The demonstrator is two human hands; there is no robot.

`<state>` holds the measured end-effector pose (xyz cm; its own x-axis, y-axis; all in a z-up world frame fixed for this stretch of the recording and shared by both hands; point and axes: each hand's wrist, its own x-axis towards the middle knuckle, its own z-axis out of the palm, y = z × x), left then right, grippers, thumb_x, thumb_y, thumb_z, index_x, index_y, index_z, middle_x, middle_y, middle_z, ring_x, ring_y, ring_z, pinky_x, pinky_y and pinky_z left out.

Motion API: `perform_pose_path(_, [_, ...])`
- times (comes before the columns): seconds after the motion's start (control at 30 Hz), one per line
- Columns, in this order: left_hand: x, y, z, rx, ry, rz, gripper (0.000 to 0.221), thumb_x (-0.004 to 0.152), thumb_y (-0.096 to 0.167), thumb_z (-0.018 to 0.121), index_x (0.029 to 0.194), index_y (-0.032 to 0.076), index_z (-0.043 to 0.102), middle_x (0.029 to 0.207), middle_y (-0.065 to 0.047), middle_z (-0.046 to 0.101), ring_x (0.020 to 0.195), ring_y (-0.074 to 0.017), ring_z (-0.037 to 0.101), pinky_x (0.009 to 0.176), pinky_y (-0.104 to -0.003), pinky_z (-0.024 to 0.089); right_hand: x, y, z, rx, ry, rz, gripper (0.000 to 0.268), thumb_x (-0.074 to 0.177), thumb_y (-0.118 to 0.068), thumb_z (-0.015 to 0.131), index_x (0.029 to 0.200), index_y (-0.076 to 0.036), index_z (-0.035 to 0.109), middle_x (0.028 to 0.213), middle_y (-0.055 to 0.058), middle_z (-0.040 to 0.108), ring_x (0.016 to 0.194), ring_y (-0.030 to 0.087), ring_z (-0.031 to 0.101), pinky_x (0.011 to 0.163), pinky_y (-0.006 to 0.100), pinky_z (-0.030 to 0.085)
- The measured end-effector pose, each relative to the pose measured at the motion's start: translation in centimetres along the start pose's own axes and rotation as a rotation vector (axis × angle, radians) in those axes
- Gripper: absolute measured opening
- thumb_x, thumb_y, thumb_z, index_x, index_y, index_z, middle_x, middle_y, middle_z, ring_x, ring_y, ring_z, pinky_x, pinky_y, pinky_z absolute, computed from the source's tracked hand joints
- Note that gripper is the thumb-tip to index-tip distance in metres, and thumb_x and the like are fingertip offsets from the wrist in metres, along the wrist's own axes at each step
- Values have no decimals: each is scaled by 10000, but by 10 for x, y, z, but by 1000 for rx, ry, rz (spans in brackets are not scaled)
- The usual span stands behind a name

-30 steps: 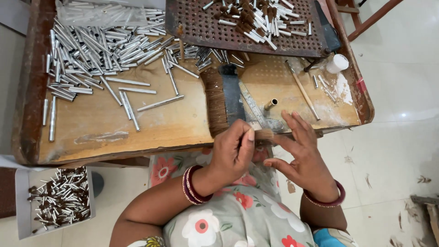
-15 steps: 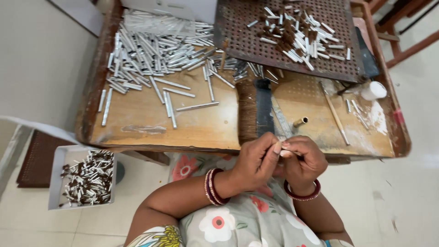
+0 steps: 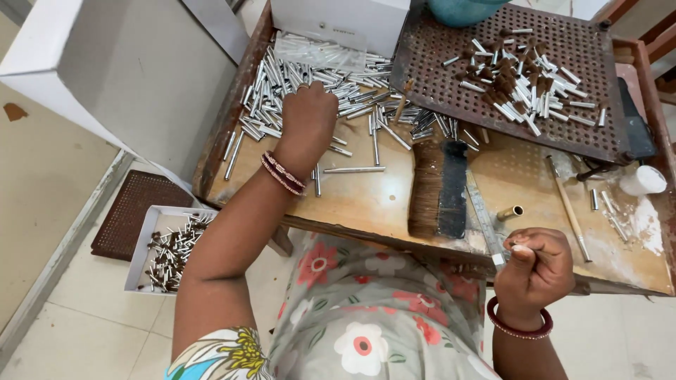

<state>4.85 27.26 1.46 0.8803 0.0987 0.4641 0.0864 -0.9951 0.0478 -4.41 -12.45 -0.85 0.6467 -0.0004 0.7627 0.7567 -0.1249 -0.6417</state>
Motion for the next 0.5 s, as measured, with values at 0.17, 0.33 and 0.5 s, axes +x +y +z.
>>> perform_pose_path(0.17, [2,-1,-7,112,5,49,75,803,132,691,791,101,758,989,-103,656,998,-293,654,794,-457,507,0,3,0,-19,-1,13,365,1119,-315,696,1025,8,554,961,88,608,819,127,611,779,233,529])
perform_pose_path(0.33, [3,-15,11,143,187,108,82,731,152,703,783,104,744,1042,-104,623,1059,-282,627,827,-454,492,-1,-3,-2,-25,4,30,343,1111,-306,699,1069,2,554,955,93,618,811,127,605,781,235,517])
perform_pose_path(0.5, [27,-49,25,-564,290,-118,65,948,74,684,963,49,625,1027,-143,627,960,-308,622,824,-443,503,-6,-10,-6,-8,32,6,370,1125,-311,706,1040,15,551,979,90,605,832,127,607,810,252,553])
